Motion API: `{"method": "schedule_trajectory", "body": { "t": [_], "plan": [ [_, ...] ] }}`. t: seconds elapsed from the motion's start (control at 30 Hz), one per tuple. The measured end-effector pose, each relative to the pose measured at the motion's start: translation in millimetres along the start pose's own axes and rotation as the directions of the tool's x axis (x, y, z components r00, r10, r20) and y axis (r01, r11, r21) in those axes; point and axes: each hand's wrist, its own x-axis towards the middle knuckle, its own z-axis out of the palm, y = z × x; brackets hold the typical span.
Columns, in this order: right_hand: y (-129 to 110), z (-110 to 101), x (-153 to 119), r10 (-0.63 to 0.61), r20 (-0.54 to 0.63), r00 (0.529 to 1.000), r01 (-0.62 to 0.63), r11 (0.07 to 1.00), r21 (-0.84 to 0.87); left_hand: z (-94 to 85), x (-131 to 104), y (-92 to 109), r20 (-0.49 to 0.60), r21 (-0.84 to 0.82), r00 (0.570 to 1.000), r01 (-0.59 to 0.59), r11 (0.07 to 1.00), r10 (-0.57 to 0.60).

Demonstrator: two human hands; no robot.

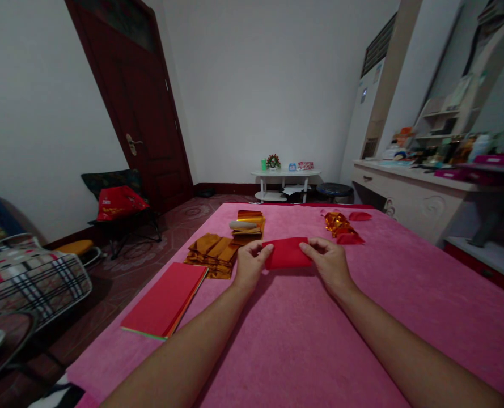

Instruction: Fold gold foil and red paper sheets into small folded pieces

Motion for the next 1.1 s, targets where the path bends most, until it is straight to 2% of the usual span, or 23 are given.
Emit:
{"method": "schedule_trajectory", "body": {
  "t": [0.27, 0.53, 0.73, 0.93, 1.1],
  "plan": [
    [5.8, -0.5, 0.8, 0.007, -0.03, 1.0, -0.006, 1.0, 0.016, -0.4, 1.8, -0.3, -0.017, -0.006, 0.999, -0.035, 0.999, 0.035],
    [8.4, -2.4, 0.4, 0.059, -0.026, 0.998, -0.057, 0.997, 0.053, -0.6, 0.8, -1.5, 0.059, 0.231, 0.996, -0.079, 0.97, 0.067],
    [5.9, -3.0, -0.5, 0.125, 0.035, 0.992, -0.128, 0.986, 0.107, -0.5, 0.5, -5.3, 0.075, 0.188, 0.997, -0.033, 0.982, 0.019],
    [7.3, -3.6, -2.6, 0.195, 0.059, 0.979, -0.203, 0.96, 0.194, -1.5, 0.9, -9.7, 0.1, 0.22, 0.995, -0.031, 0.975, 0.009],
    [10.9, -4.1, -2.3, 0.204, 0.064, 0.977, -0.212, 0.957, 0.196, -0.5, 1.1, -9.8, 0.104, 0.226, 0.995, -0.014, 0.974, -0.01]
  ]
}}
